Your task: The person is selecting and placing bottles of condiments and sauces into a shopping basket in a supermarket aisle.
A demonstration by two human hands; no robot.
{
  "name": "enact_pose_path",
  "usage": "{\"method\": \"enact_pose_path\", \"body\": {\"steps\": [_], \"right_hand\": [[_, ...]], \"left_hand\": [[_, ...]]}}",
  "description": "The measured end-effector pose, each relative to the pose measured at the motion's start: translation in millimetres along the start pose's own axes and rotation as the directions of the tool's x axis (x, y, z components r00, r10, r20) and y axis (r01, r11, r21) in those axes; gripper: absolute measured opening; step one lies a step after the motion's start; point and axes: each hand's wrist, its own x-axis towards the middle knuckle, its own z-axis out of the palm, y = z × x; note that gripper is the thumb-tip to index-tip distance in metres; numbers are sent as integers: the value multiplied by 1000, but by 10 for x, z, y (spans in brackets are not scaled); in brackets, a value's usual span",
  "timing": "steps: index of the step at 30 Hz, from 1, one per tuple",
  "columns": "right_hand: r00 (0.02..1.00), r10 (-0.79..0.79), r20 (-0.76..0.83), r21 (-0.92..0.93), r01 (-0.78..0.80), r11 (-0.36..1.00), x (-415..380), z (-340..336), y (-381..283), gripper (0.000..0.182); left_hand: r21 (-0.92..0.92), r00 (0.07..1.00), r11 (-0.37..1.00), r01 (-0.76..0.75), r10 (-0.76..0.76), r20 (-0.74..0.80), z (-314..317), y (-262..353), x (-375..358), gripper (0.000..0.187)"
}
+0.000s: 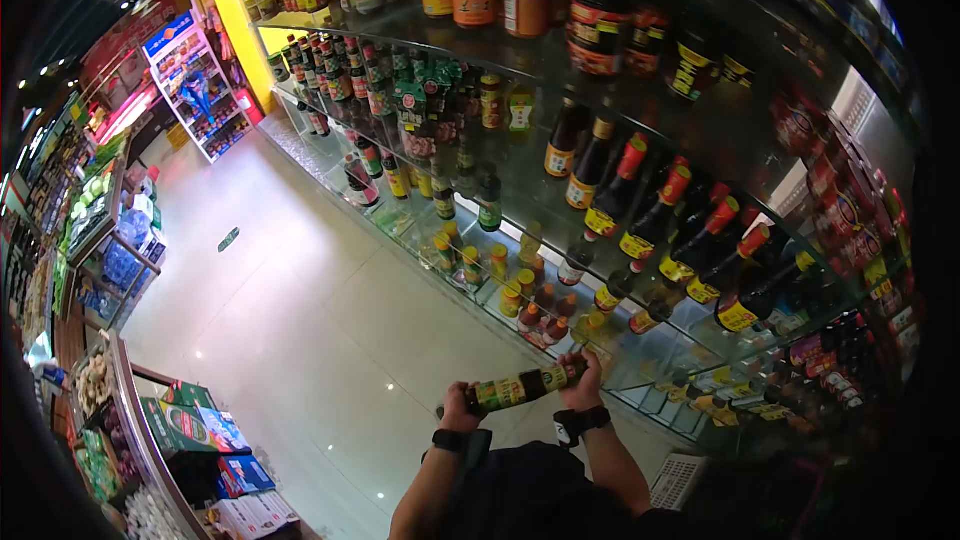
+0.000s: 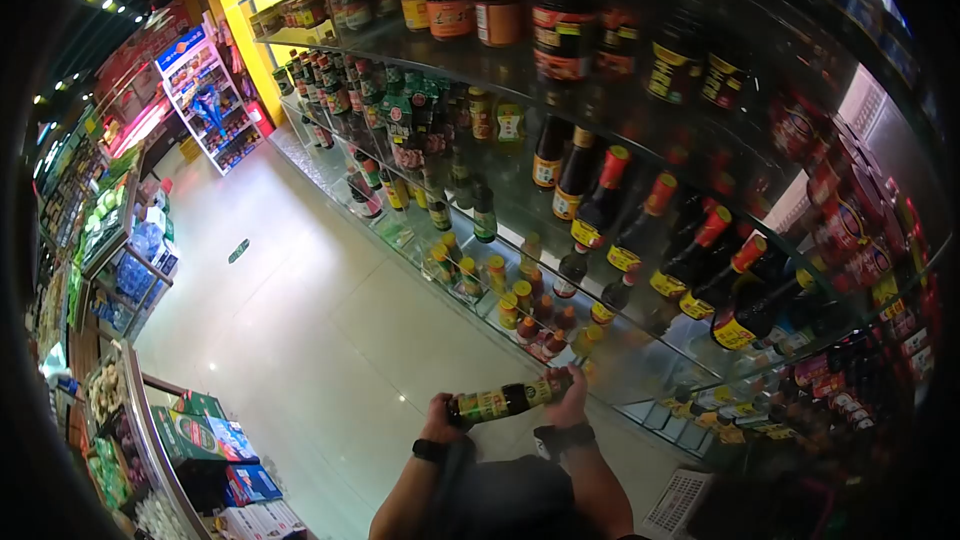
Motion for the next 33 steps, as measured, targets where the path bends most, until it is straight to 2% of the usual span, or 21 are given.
{"method": "enact_pose_path", "body": {"steps": [1,4,7,9,10,11,12,13,15,16,17,19,20,21,23,24,27,29,31,32,33], "right_hand": [[999,-28,-41,22,29,999,1,187,74,18],[999,-34,6,12,34,999,39,519,289,17],[997,-75,9,-1,75,997,144,848,497,13],[998,-18,53,18,17,1000,370,865,621,10],[999,-17,49,16,17,1000,491,919,679,10],[996,20,86,16,-22,1000,615,968,732,10],[991,58,123,15,-60,998,686,1072,773,10],[991,58,119,14,-60,998,769,1177,818,10],[939,183,292,-37,-180,983,955,1394,886,11],[931,274,241,-46,-271,962,1097,1400,900,13],[932,275,237,-46,-272,961,1208,1437,900,13],[890,454,50,-153,-442,884,1440,1614,934,15],[859,512,16,-190,-500,845,1546,1700,937,16],[858,514,19,-189,-502,844,1634,1752,927,16],[829,555,75,-270,-519,811,1793,1796,907,12],[865,503,6,-267,-483,834,2017,1734,950,13],[894,442,76,-314,-399,862,2344,1751,867,14],[924,377,68,-245,-350,904,2283,1706,847,14],[949,310,52,-182,-296,938,2126,1817,799,15],[985,168,34,-203,-158,966,2015,1903,774,12],[1000,22,17,-227,-18,974,1968,1964,777,9]], "left_hand": [[40,1000,999,19,-18,-14,121,202,-30,27],[130,1000,991,13,-15,22,293,687,-61,22],[150,998,989,18,-10,-54,453,1122,-33,23],[130,997,991,40,-31,-70,310,1274,53,24],[290,987,947,-138,108,118,226,1316,32,25],[404,924,853,-331,207,321,182,1384,60,25],[-9,994,997,77,-76,77,235,1532,221,26],[-11,994,997,80,-79,74,230,1636,318,26],[44,995,999,-8,4,98,219,1824,475,26],[38,1000,999,-19,19,21,260,1941,582,27],[36,1000,999,-16,15,18,277,2036,656,27],[-33,1000,999,12,-13,-5,547,2336,629,27],[-18,999,1000,-12,11,-39,523,2432,784,26],[-16,999,1000,-16,16,-40,530,2491,835,26],[-128,999,991,32,-30,15,569,2583,947,25],[-91,1000,995,29,-30,-6,693,2651,990,24],[26,999,999,42,-42,-22,1102,2822,1097,23],[47,996,995,87,-88,4,1133,2899,1351,24],[237,996,970,57,-72,58,1205,2919,1552,26],[229,986,970,80,-111,126,1175,2931,1768,30],[233,987,966,114,-137,86,1445,2930,1666,32]]}}
